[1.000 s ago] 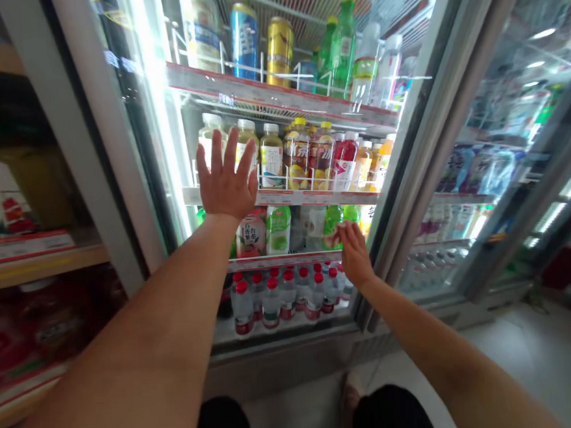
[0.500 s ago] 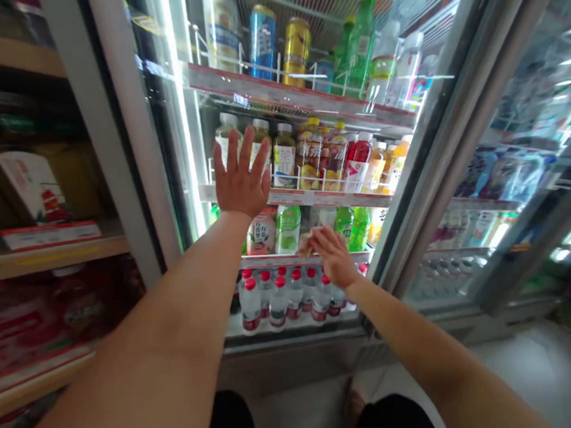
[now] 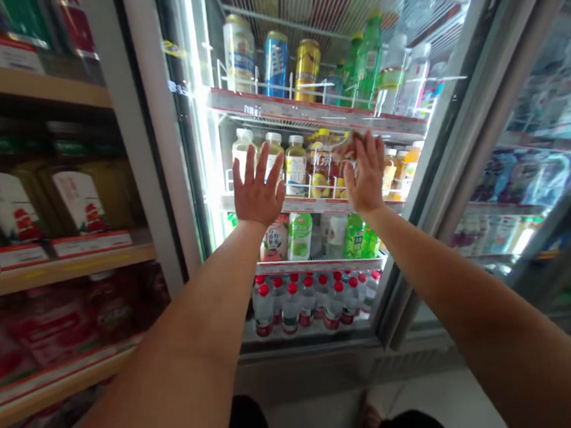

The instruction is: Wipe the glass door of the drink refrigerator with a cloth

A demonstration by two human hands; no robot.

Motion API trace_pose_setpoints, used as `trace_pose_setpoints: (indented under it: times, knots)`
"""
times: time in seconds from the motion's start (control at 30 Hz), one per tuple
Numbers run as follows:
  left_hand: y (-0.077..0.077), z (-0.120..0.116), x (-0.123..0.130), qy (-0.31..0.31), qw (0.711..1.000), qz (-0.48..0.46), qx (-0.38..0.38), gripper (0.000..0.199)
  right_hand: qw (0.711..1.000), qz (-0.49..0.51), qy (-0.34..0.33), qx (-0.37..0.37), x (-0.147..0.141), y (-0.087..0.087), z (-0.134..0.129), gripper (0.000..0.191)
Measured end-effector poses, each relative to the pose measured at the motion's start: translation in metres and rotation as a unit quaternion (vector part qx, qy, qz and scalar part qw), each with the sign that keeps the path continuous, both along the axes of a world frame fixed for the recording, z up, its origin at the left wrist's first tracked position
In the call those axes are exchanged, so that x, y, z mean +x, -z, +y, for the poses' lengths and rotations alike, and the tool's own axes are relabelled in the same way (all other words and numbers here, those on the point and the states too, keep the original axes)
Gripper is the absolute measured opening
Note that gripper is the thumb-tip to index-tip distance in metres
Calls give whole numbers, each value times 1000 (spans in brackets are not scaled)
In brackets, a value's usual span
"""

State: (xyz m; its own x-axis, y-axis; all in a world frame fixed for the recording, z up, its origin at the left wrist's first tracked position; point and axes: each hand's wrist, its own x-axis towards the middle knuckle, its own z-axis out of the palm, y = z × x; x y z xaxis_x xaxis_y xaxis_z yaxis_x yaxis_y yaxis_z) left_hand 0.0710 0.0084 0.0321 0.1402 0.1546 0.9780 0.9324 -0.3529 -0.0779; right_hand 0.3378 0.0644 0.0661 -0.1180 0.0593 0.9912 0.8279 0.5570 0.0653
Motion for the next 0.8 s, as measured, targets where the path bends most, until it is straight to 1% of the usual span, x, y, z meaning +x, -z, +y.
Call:
trace_pose_setpoints:
  times: [0.07, 0.13, 0.2, 0.3, 0.4, 0.47, 0.53, 0.6, 0.7, 0.77, 0.8]
  knots:
    - [0, 0, 0, -1, 1000, 1, 6, 62, 998, -65, -5, -16, -19, 0, -13, 56]
    - [1, 1, -1, -4, 1000, 3, 9, 60, 996, -87, -18, -21, -36, -4, -19, 52]
    - [1, 1, -1, -9, 1000, 7, 10, 60, 994, -98, -40, -22, -50, -13, -18, 50]
    - [0, 0, -1, -8, 1000, 5, 1, 58, 990, -121, -70, -14, -70, -26, -14, 54]
    - [-1, -2, 0, 3, 1000, -7, -19, 58, 985, -155, -73, 1, -85, -30, -14, 57]
    - [-1, -3, 1, 7, 1000, -9, -24, 59, 979, -194, -69, 4, -86, -33, -14, 57]
    - [-1, -3, 1, 8, 1000, -8, -19, 61, 973, -219, -69, 6, -77, -42, -10, 55]
    - [-1, -4, 1, 5, 1000, -5, -12, 62, 978, -198, -70, 14, -56, -57, 1, 51]
    - [-1, -3, 1, -9, 1000, 1, -8, 63, 994, -82, -56, 39, -8, -80, 27, 49]
    - [-1, -3, 1, -14, 1000, 2, -10, 63, 998, 8, -35, 46, 29, -83, 44, 49]
    - [-1, -3, 1, -13, 1000, 2, -11, 63, 997, 52, -27, 47, 47, -80, 51, 51]
